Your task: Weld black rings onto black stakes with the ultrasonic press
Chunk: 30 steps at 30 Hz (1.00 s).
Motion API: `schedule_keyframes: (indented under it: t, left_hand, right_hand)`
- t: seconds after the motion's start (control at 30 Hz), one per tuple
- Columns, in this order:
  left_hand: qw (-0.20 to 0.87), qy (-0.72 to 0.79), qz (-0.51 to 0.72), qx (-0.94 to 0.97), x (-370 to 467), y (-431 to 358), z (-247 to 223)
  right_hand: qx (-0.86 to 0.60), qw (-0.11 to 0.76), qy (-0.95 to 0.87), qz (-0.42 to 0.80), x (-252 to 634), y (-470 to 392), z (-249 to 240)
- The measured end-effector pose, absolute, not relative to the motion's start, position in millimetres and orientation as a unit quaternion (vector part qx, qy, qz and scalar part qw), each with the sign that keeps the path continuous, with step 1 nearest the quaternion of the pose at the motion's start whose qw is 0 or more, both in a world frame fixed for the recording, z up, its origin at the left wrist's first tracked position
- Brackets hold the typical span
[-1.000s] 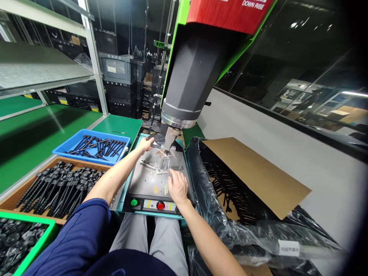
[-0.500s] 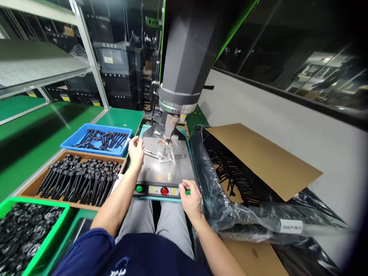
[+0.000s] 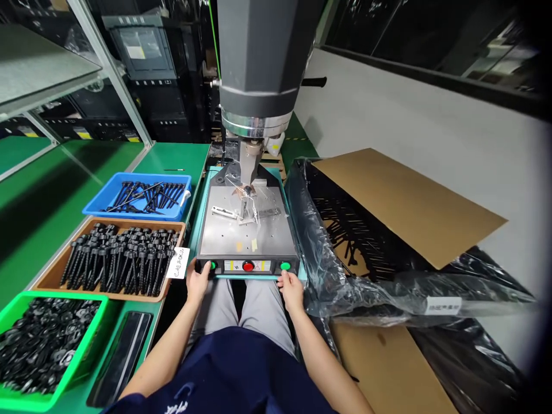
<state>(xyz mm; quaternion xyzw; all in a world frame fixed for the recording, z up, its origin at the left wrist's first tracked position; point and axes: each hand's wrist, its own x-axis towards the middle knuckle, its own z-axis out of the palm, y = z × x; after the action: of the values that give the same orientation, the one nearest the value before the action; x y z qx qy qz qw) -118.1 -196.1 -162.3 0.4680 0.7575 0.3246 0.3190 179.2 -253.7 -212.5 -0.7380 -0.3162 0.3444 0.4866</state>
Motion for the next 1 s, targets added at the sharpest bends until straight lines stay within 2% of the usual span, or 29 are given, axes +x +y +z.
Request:
schedule_keyframes:
  t: [0.1,0.33,0.53,0.67,0.73,0.87,1.0]
  left_hand:
    - [0.301,0.739,0.375,0.472,-123,-185,-170]
    - [0.331,0.688,0.475,0.438,-132,-184,-189]
    - [0.316,0.696,0.476,0.436,-130,-211,-184]
    - [0.274,0.688,0.497,0.452,-116,-241,-179]
    - [0.309,0.660,0.500,0.468,-104,-250,-174]
    - [0.453,0.590,0.486,0.459,-77,-245,-161]
    - [0.521,0.528,0.495,0.452,-54,-224,-143]
  right_hand:
    - [-0.733,0.505,-0.287,0.355,181,-245,-213]
    - [-0.715,0.542,-0.251,0.365,178,-246,-219]
    - [-0.681,0.532,-0.267,0.427,172,-268,-229]
    - [-0.630,0.565,-0.208,0.491,169,-277,-223]
    - [-0.586,0.591,-0.162,0.530,168,-276,-214]
    - [-0.492,0.642,-0.085,0.581,169,-266,-196]
    - [-0.432,0.667,-0.004,0.608,177,-254,-183]
